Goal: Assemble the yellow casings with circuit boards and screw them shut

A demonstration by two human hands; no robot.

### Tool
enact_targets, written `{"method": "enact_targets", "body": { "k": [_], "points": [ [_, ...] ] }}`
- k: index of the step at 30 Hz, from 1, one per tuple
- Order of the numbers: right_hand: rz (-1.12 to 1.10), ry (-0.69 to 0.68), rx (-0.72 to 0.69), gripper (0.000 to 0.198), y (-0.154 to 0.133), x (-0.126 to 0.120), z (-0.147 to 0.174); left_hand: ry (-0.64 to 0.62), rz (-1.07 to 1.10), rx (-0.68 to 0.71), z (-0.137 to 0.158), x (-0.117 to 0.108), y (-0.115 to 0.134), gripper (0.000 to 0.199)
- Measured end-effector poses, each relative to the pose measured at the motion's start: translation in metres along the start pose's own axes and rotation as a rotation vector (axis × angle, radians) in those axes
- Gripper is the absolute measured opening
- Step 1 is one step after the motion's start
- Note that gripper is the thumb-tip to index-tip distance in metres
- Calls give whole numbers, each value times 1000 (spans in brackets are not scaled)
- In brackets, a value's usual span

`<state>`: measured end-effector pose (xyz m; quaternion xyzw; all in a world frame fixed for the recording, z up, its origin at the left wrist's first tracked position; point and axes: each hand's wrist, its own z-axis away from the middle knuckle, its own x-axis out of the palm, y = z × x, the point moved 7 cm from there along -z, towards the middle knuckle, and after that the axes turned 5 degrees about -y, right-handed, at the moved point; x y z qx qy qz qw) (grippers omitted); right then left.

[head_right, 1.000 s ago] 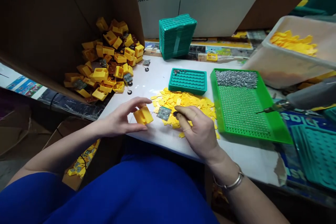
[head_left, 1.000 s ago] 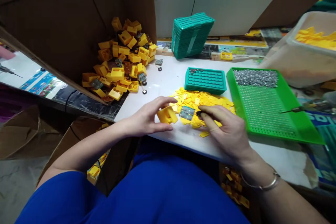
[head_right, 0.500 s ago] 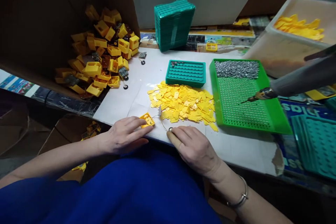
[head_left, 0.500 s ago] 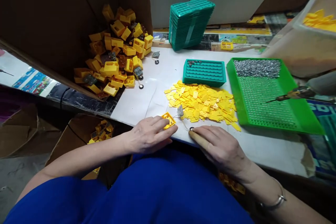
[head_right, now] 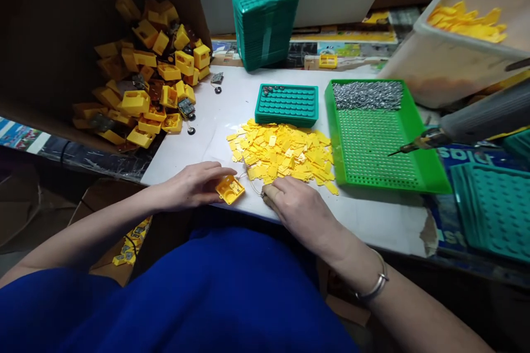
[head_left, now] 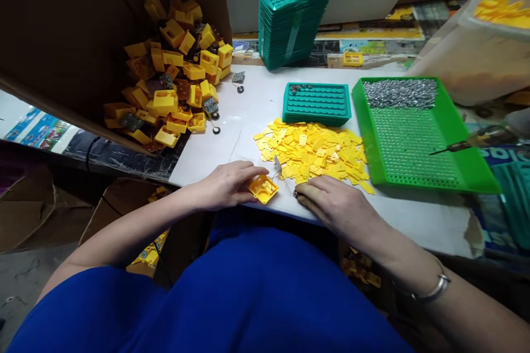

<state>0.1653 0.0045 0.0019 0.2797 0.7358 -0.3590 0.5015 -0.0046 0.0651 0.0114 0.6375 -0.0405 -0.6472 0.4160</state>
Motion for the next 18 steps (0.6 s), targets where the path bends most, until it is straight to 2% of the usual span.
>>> {"method": "enact_targets", "body": {
  "k": [3, 6, 8, 9, 11, 13, 16, 18],
  "points": [
    [-323, 42, 219, 20, 21, 0, -6, 92, 113, -52, -7, -1, 1, 41],
    [-865, 23, 471, 26, 35, 10, -7, 163, 293, -100, -14, 2, 4, 42],
    [-1121, -1, 547, 33, 33, 15, -7, 210, 381, -99, -19, 4, 9, 42],
    [-1155, 2, 545, 33, 31, 14, -8, 242, 410, -90, -20, 4, 12, 42],
    [-1039, 45, 461, 25, 26, 4, -11, 299, 468, -69, -23, 3, 17, 41],
    [-813, 103, 310, 14, 18, -10, -14, 293, 562, -61, -25, 6, 19, 41],
    [-550, 142, 96, 11, 5, -26, -17, 178, 773, -66, -28, 16, 20, 43],
    [-440, 109, 17, 15, 0, -32, -19, 106, 898, -75, -29, 23, 20, 43]
  ]
}}
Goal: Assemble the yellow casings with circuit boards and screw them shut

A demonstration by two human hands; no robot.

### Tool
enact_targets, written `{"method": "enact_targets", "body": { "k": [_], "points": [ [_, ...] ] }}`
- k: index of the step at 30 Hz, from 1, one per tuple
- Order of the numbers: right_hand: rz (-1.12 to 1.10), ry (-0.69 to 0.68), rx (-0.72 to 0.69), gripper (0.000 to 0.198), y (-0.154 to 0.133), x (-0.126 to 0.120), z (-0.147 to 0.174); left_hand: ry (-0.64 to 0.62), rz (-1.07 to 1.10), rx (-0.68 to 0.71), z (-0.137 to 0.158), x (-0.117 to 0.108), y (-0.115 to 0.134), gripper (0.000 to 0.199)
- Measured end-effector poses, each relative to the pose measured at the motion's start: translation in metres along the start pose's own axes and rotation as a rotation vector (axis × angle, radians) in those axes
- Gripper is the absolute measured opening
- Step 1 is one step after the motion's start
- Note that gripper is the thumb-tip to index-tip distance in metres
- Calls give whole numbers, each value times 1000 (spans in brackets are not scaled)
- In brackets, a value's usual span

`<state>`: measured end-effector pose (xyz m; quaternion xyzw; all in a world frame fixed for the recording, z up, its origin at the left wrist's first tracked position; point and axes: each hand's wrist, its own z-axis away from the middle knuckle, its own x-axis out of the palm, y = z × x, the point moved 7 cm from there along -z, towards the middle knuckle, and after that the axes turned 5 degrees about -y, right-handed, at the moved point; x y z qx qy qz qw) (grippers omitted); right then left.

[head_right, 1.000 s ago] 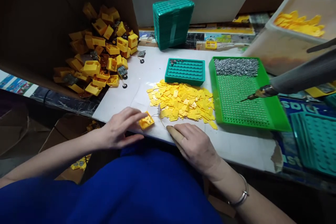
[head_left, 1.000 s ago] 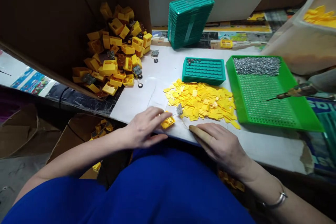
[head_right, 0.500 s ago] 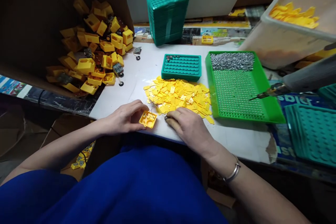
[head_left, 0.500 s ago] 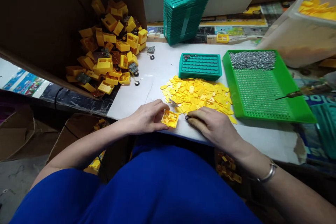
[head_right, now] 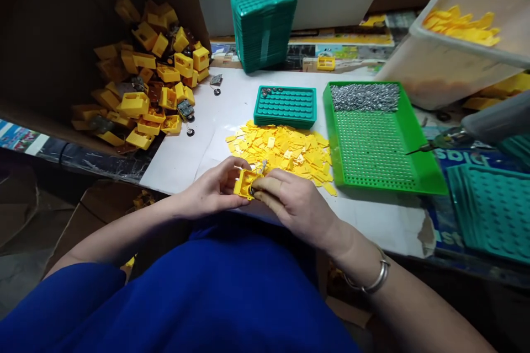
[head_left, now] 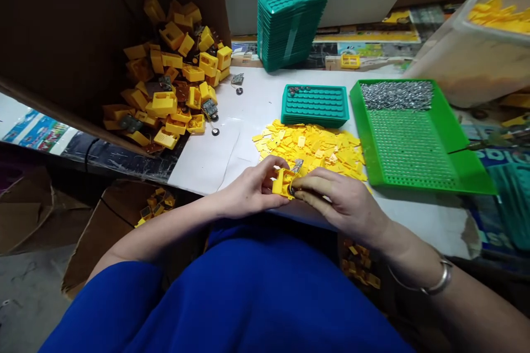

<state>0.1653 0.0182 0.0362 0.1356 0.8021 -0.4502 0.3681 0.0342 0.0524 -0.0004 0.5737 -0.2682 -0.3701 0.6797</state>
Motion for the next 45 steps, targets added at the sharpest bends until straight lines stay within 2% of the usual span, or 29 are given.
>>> {"method": "enact_targets", "body": {
  "k": [4, 7, 11, 15, 20, 24, 27, 30, 33, 36, 39, 41, 45],
  "points": [
    [97, -93, -8, 15, -6, -4, -7, -58, 186, -26, -1, 6, -1, 45],
    [127, -84, 25, 15, -7, -7, -11, -67, 327, -16, -2, 9, 2, 46],
    [261, -68, -28, 18, -15, -4, -10, -8, 454, -22, -6, 6, 0, 48],
    [292, 5, -59, 25, -21, -2, -6, 124, 571, 31, -10, -3, -4, 49],
    [128, 207, -130, 31, -16, -12, 6, 135, 639, 53, -9, -5, -1, 49],
    [264, 385, -182, 55, -8, -21, 14, 48, 733, -40, -6, 0, 0, 50],
    [285, 365, -259, 66, -7, -19, 12, -85, 806, -77, -3, 9, 4, 49],
    [226, 338, -305, 61, -8, -19, 10, -157, 822, -71, 2, 15, 6, 46],
    [226, 374, -319, 57, -13, -24, 11, -82, 767, -52, 3, 15, 5, 44],
    [311, 414, -318, 59, -22, -26, 15, 123, 711, -6, -1, 6, 1, 42],
    [373, 383, -320, 55, -29, -20, 18, 281, 710, 23, -6, -1, -3, 45],
    [376, 372, -339, 50, -33, -15, 20, 291, 728, 19, -8, -1, -6, 46],
    [342, 379, -323, 47, -33, -10, 24, 149, 785, 7, -9, 3, -7, 52]
  ]
}}
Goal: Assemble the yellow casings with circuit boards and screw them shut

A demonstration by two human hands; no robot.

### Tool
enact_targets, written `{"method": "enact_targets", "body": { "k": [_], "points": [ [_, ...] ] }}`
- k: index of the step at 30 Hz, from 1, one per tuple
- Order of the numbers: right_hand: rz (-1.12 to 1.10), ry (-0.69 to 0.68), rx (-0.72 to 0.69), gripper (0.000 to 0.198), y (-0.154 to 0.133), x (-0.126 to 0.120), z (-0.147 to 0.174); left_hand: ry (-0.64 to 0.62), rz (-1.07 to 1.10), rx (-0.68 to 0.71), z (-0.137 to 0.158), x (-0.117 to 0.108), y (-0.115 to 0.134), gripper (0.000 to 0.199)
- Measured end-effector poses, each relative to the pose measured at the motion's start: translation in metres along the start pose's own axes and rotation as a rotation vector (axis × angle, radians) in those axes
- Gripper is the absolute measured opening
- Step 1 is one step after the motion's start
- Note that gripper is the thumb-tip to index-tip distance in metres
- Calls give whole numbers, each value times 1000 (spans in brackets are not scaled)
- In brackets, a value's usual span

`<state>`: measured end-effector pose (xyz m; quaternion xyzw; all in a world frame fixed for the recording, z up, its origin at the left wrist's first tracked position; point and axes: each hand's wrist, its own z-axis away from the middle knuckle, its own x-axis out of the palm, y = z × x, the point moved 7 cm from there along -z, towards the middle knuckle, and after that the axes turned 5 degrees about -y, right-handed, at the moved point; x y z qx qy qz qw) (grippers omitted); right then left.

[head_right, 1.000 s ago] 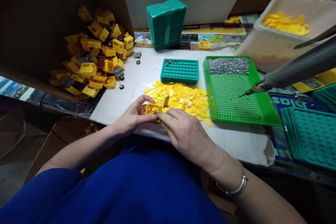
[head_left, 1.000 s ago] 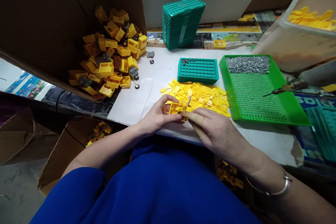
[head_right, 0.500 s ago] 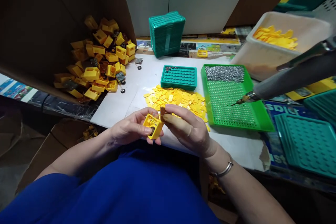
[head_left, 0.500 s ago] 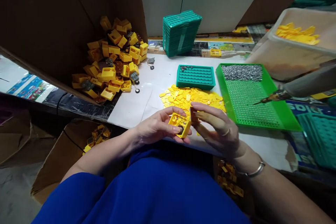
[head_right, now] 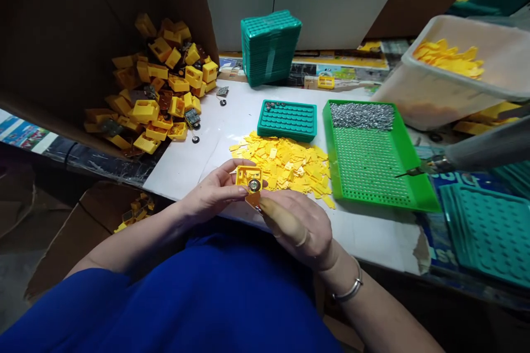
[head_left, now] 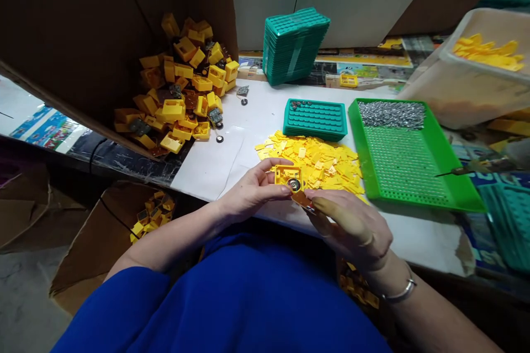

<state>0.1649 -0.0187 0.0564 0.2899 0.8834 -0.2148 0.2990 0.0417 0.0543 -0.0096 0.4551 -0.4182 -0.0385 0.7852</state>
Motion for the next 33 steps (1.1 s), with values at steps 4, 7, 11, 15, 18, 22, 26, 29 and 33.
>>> {"method": "enact_targets", "body": {
  "k": [4, 7, 11, 15, 18, 22, 26, 29, 33],
  "points": [
    [-18, 17, 51, 50, 2, 1, 2, -58, -1, -31, 2, -1, -1, 57],
    [2, 30, -24, 35, -4, 1, 3, 0, -49, -15, 1, -4, -1, 55],
    [47, -78, -173, 19, -13, 6, 3, 34, -56, -20, 1, -2, -2, 51],
    [20, -135, -210, 24, -15, 12, 5, 60, -103, 49, 2, -3, 1, 39],
    [-68, -112, -90, 31, -8, 16, 4, 74, -155, 124, 3, -4, 4, 32],
    [-114, -29, 84, 29, 2, 15, 0, 82, -201, 163, 3, -1, 6, 25],
    [-92, -43, 154, 26, 8, 14, -7, 83, -182, 136, 3, 0, 8, 26],
    [-83, -85, 196, 24, 14, 15, -10, 41, -132, 49, 2, 0, 4, 32],
    [-39, -149, 194, 22, 16, 19, -12, 36, -104, -2, 3, -4, 3, 32]
  ]
}}
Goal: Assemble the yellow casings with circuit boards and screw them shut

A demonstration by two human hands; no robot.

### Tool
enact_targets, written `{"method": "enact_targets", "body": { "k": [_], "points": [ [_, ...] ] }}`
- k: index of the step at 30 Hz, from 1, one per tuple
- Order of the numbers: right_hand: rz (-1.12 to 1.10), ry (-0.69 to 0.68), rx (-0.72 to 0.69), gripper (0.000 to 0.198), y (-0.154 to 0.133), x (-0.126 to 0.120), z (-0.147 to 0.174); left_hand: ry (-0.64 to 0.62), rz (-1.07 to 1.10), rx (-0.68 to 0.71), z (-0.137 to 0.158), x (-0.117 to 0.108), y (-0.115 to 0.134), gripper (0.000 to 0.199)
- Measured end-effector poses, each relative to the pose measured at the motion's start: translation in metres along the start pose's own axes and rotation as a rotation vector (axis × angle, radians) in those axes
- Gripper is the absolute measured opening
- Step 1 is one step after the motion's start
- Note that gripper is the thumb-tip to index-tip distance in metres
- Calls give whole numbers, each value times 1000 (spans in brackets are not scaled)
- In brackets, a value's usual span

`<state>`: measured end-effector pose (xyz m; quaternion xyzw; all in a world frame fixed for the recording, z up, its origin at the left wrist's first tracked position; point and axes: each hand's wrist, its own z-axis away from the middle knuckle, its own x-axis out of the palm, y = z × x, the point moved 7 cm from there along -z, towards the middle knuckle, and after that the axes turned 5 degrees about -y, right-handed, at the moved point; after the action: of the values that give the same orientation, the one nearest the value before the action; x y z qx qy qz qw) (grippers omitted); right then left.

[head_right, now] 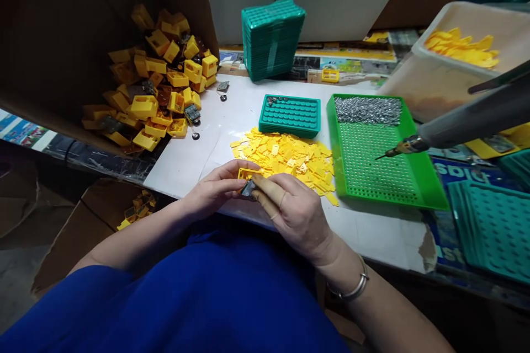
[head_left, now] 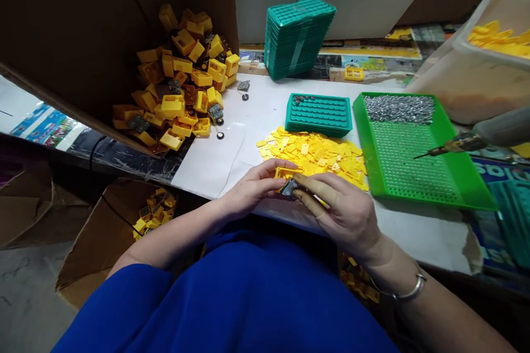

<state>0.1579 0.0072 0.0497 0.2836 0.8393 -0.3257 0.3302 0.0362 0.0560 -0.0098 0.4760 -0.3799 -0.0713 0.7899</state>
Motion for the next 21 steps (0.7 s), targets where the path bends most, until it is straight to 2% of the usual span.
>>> {"method": "enact_targets", "body": {
  "k": [7, 15, 21],
  "points": [
    [109, -79, -87, 20, -11, -2, -7, -34, 16, -39, -2, 0, -5, 31],
    [-58, -139, 34, 25, 3, -1, -15, -87, 89, -48, -7, 5, -7, 25],
    [-121, -206, 39, 23, 11, 3, -17, -102, 42, -50, -5, 3, -6, 28]
  ]
}}
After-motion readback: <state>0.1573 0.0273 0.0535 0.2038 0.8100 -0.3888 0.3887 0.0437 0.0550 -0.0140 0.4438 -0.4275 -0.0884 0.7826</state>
